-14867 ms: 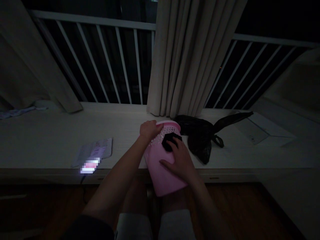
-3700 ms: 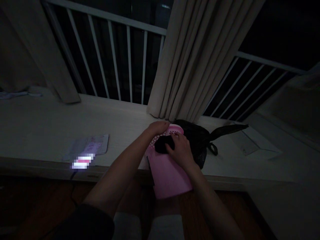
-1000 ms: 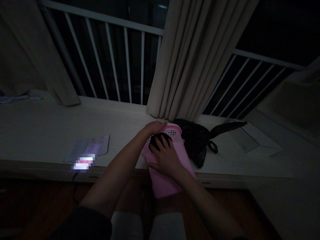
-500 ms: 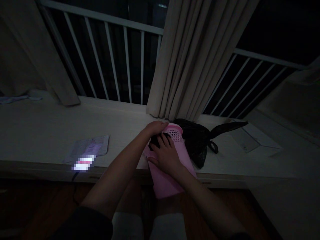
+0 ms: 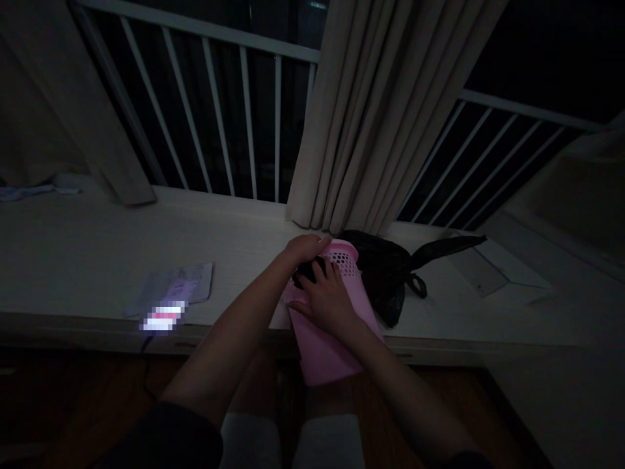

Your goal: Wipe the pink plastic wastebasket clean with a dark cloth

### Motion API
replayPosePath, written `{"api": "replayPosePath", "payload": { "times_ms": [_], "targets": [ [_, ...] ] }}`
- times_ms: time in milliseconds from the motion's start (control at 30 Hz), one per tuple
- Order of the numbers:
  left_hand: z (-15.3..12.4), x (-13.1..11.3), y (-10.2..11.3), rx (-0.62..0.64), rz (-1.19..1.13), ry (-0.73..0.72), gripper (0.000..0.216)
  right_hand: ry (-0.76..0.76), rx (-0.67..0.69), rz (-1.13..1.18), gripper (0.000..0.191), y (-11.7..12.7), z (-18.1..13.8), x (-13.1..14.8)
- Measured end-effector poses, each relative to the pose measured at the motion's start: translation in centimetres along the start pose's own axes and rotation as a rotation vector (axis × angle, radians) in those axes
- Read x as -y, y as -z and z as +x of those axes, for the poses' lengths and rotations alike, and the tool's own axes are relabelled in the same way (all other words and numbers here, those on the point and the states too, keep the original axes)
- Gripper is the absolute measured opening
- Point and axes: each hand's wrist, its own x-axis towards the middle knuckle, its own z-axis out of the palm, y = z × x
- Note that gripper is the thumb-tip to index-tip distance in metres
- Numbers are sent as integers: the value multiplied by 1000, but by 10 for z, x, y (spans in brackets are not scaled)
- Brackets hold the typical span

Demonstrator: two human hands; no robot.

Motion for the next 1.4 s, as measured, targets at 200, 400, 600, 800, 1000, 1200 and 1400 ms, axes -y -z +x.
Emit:
{"api": "replayPosePath", "payload": {
  "times_ms": [200,400,600,800,1000,1200,1400],
  "targets": [
    [-5,-3,-5,-89,36,64,74,92,84,41,53,0,-28,12],
    [-13,-2,-13,-246,90,155,71,-84,27,134,44,5,-50,-9],
    [-22,0,-13,-262,73,199,67,-430,-124,403,62,-8,-60,-47],
    [-26,2,-12,-278,88,220,70,-541,-88,547,57,-13,-64,-54],
    [-27,5,-13,-305,108,235,70,-374,-34,268,58,-2,-59,-18],
    [-29,8,-11,-297,116,239,71,-149,99,255,76,8,-57,-9],
    [-24,5,-11,-261,132,194,73,-613,183,337,121,9,-37,-34]
  ]
}}
